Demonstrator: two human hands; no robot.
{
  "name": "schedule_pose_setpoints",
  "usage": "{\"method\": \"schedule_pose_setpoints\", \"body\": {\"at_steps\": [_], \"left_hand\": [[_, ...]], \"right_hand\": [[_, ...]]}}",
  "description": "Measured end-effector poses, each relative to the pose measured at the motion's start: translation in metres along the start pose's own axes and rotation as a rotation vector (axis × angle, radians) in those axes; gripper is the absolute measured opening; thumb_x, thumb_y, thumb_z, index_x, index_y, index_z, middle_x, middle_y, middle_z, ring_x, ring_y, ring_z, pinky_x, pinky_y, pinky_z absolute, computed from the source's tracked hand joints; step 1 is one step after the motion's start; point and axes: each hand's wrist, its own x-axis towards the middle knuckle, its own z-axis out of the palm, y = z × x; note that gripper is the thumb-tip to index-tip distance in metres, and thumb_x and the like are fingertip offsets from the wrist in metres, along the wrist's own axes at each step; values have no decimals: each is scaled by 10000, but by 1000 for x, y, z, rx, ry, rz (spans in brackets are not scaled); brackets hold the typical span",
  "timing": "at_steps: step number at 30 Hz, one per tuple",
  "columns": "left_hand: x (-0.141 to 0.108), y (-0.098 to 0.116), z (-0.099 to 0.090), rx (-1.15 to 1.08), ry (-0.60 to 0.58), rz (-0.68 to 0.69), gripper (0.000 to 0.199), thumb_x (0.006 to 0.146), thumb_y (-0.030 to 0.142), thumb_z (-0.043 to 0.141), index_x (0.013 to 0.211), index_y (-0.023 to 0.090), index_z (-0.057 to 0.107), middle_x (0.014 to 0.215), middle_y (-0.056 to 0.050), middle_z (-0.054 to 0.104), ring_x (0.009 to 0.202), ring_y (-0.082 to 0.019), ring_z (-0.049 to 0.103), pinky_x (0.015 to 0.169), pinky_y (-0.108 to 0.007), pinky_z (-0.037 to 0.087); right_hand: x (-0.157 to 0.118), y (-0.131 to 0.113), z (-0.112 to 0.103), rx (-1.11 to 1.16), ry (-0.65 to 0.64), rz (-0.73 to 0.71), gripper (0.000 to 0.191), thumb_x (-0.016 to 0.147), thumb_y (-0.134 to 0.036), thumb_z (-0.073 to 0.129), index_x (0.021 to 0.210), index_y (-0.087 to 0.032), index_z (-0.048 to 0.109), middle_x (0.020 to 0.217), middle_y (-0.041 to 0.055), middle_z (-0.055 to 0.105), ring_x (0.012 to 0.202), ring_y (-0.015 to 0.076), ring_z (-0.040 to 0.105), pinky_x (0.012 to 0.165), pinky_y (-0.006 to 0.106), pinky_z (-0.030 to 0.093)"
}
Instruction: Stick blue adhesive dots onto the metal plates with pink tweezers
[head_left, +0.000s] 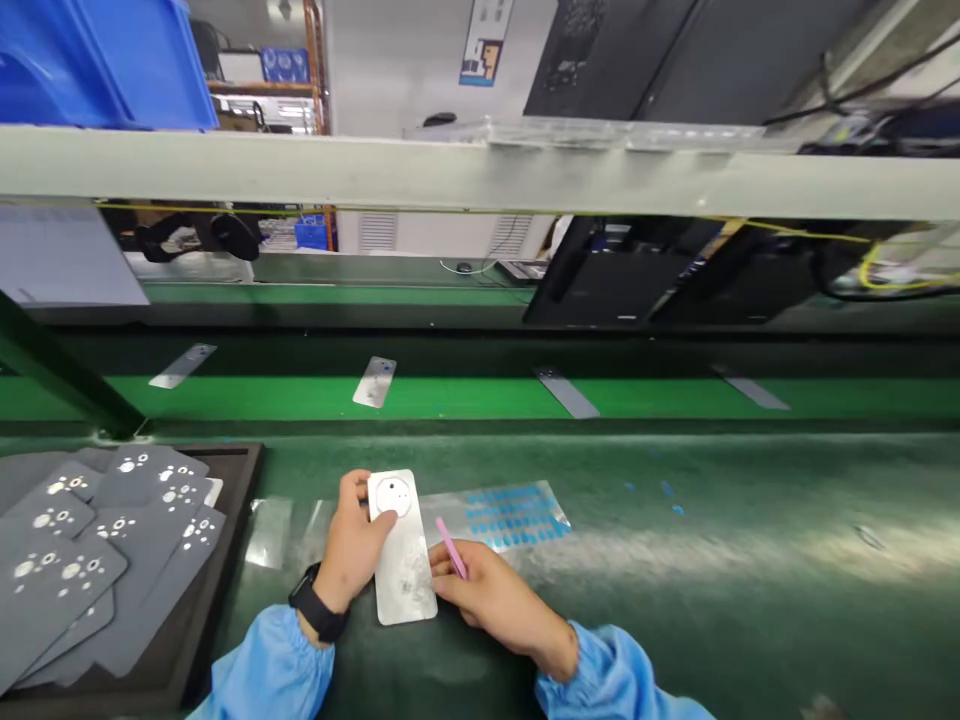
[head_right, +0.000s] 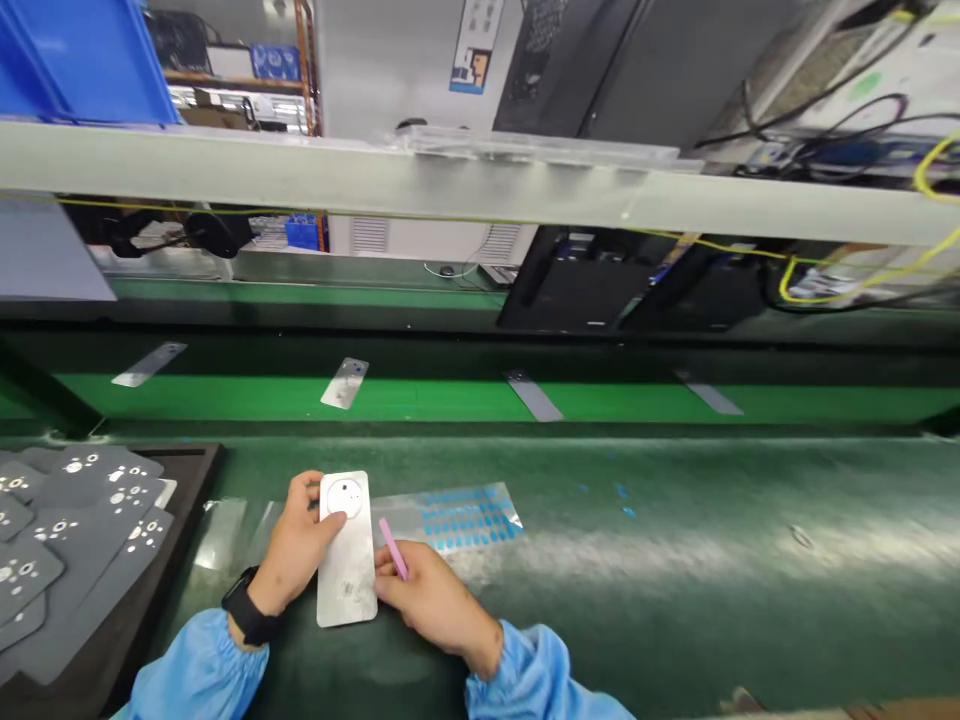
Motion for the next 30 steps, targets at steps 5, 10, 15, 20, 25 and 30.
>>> {"method": "schedule_pose_setpoints", "body": {"at_steps": [5, 10, 15, 20, 25, 30], "left_hand": [[-14, -5, 28, 245, -157, 50, 576, 716, 112, 525, 1278, 186, 424, 1283, -101, 559, 1171, -225, 543, 1016, -374, 391], [-16, 3, 37, 548, -175, 104, 644, 746, 101, 522, 1375, 133, 386, 1335, -144, 502, 1252, -237, 464, 1077, -362, 315], [-20, 4, 34, 797, -201, 138, 572, 741, 170, 596, 1303, 137, 492, 1284, -136, 494, 1200, -248, 471, 1062, -349, 323], [-21, 2, 33, 898, -260, 212, 478, 660, 223, 718, 1126, 208, 613, 1365, -98, 480, 1250, -324, 376, 1020, -474, 335], [-20, 6, 33, 917, -303, 249, 499, 658, 217, 727, 1144, 251, 616, 1360, -68, 519, 1200, -332, 396, 954, -499, 351], [-20, 6, 34, 930, -314, 289, 370, 678, 275, 754, 1038, 248, 672, 1303, -58, 574, 1167, -331, 411, 930, -490, 348]], "right_hand": [[-22, -15, -70, 186, 312, -116, 211, 574, -364, 666, 622, -159, 657, 645, 13, 601, 465, 77, 430, 441, 226, 357], [0, -38, -98, -5, 286, -186, 322, 648, -470, 693, 707, -155, 664, 512, -31, 523, 461, 89, 442, 433, 218, 356], [33, -31, -85, -127, 153, -101, 299, 716, -430, 669, 637, -159, 572, 554, 4, 612, 468, 98, 543, 469, 224, 461], [44, -26, -83, -112, 117, -93, 213, 715, -319, 700, 686, -156, 566, 631, 20, 665, 552, 112, 621, 510, 213, 513], [46, -25, -74, -93, 168, -76, 114, 777, -219, 644, 720, -159, 567, 626, 19, 672, 536, 107, 635, 509, 204, 531], [48, -19, -70, -109, 213, -62, 108, 801, -168, 596, 705, -167, 547, 588, 4, 657, 516, 111, 640, 513, 207, 530]]}}
